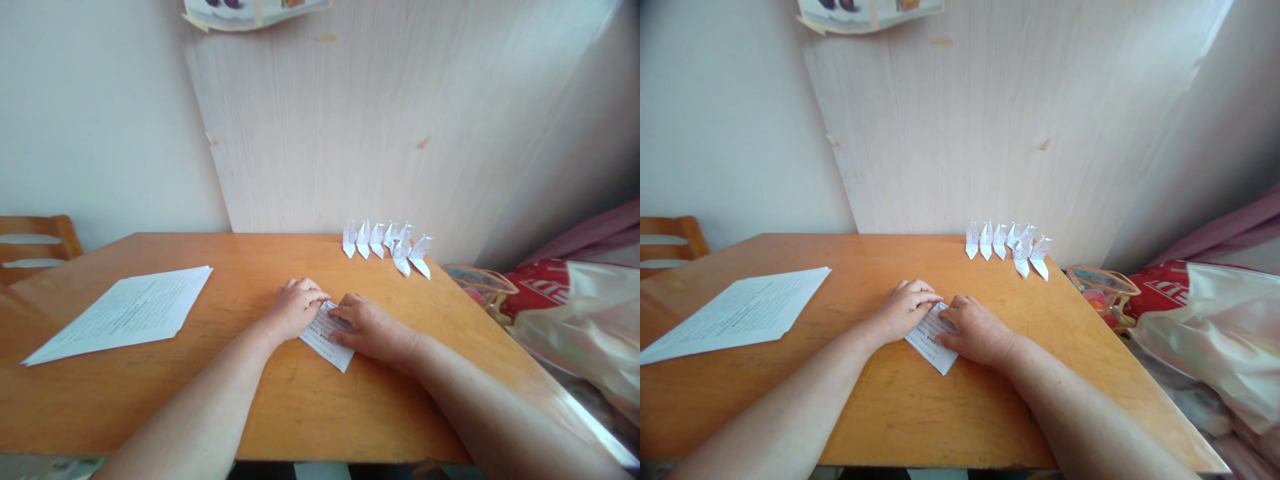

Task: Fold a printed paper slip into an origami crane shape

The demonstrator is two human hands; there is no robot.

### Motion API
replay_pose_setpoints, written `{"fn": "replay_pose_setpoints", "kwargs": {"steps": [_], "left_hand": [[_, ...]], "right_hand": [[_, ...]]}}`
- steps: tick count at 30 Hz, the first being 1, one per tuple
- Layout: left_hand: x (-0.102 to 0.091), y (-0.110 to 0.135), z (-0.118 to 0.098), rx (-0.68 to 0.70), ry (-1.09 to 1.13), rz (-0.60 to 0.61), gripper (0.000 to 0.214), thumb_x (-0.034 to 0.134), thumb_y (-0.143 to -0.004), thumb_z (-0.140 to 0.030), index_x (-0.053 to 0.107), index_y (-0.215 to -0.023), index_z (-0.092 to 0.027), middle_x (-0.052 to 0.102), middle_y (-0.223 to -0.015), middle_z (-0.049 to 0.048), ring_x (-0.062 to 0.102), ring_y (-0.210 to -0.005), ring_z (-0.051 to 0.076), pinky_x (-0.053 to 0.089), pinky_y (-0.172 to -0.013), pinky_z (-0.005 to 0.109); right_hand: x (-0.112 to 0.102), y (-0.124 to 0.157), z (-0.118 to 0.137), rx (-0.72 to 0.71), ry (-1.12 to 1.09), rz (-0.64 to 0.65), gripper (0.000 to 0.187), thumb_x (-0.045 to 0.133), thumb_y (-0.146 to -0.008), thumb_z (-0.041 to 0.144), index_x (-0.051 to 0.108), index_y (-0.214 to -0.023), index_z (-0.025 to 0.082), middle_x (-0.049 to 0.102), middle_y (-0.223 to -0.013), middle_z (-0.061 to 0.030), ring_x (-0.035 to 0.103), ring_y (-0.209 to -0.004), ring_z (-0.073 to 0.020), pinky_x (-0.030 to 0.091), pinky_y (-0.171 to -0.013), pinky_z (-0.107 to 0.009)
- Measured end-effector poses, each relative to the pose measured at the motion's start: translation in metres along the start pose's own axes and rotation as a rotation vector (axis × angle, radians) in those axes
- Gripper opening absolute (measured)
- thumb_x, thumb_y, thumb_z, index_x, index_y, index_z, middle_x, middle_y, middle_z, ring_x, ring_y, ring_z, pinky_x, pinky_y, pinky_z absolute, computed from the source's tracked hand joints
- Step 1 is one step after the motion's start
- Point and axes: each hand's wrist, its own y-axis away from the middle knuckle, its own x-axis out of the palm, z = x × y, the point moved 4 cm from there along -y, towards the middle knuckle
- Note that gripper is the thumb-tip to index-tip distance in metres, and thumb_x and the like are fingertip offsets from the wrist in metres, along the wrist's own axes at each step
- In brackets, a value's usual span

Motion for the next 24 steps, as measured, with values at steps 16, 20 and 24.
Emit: {"fn": "replay_pose_setpoints", "kwargs": {"steps": [16,20,24], "left_hand": [[0.004,0.001,0.009,-0.126,-0.205,0.206,0.036,0.045,-0.096,-0.040,0.066,-0.119,-0.056,0.049,-0.149,-0.0070,0.032,-0.142,0.034,0.022,-0.114,0.058],[0.004,0.003,0.010,-0.144,-0.183,0.268,0.035,0.046,-0.094,-0.051,0.063,-0.124,-0.055,0.038,-0.157,-0.0069,0.021,-0.147,0.040,0.011,-0.114,0.067],[0.003,0.004,0.009,-0.169,-0.146,0.307,0.038,0.049,-0.089,-0.061,0.061,-0.125,-0.056,0.031,-0.161,-0.0068,0.010,-0.150,0.043,0.006,-0.111,0.073]], "right_hand": [[-0.002,0.001,0.002,0.048,0.028,0.059,0.029,0.062,-0.093,0.038,0.067,-0.115,0.019,0.058,-0.107,-0.0090,0.055,-0.098,-0.0211,0.042,-0.086,-0.032],[-0.003,0.001,0.006,0.028,0.112,0.074,0.032,0.057,-0.095,0.037,0.064,-0.120,0.019,0.058,-0.107,-0.0100,0.054,-0.098,-0.0221,0.042,-0.087,-0.034],[-0.002,0.002,0.013,0.030,0.212,0.098,0.029,0.051,-0.098,0.034,0.065,-0.119,0.019,0.058,-0.108,-0.0104,0.053,-0.098,-0.0224,0.042,-0.088,-0.035]]}}
